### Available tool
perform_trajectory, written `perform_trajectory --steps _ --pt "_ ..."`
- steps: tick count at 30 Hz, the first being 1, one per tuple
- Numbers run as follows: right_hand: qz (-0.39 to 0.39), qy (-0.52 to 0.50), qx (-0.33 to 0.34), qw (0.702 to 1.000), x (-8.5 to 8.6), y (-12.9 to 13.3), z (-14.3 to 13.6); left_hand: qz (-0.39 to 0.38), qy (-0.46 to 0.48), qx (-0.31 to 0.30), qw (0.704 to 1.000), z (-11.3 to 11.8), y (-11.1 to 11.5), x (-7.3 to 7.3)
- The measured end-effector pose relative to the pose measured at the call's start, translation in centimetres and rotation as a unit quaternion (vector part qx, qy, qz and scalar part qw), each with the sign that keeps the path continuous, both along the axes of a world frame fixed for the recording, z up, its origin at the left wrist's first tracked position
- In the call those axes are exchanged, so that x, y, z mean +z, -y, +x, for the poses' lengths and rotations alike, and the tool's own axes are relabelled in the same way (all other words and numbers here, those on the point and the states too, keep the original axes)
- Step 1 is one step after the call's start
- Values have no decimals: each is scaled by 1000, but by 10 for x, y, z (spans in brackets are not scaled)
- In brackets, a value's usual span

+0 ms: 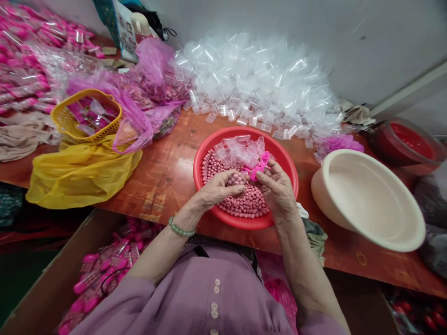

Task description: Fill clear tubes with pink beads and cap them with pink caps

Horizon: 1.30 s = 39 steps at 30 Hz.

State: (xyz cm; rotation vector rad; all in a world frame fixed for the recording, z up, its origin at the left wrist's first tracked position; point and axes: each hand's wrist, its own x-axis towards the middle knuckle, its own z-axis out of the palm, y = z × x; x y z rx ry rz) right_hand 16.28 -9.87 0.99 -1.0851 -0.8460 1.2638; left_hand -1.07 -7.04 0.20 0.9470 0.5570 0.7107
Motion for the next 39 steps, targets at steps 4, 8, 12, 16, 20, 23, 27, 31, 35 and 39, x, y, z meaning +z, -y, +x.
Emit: perform_trajectory --steps 4,8,12,16,20,23,27,31,35,39 --pt "30 31 -21 999 -5 0 0 -10 -2 -1 1000 1 -1 0" --pt "61 92 -42 993 -11 -2 -4 12 -27 44 999 5 -2 0" --pt "67 123 -65 988 -14 -3 -11 72 -86 115 987 9 -3 -7" --pt "74 141 -56 986 -14 -3 -16 125 -168 159 965 12 -3 -14" --pt "79 160 -86 980 -13 -2 -21 181 -207 183 944 14 0 -17" --pt "73 198 -86 974 -14 0 -25 175 -176 195 949 15 1 -20" --pt "71 240 -64 966 -16 3 -24 131 -146 198 960 15 1 -20" --pt "53 245 -15 968 -16 6 -16 105 -132 174 970 12 0 -14" --pt "25 206 41 977 -12 11 -4 102 -121 173 972 9 -2 -7" --pt "37 208 48 976 -9 12 2 63 -65 106 990 5 -5 -5"
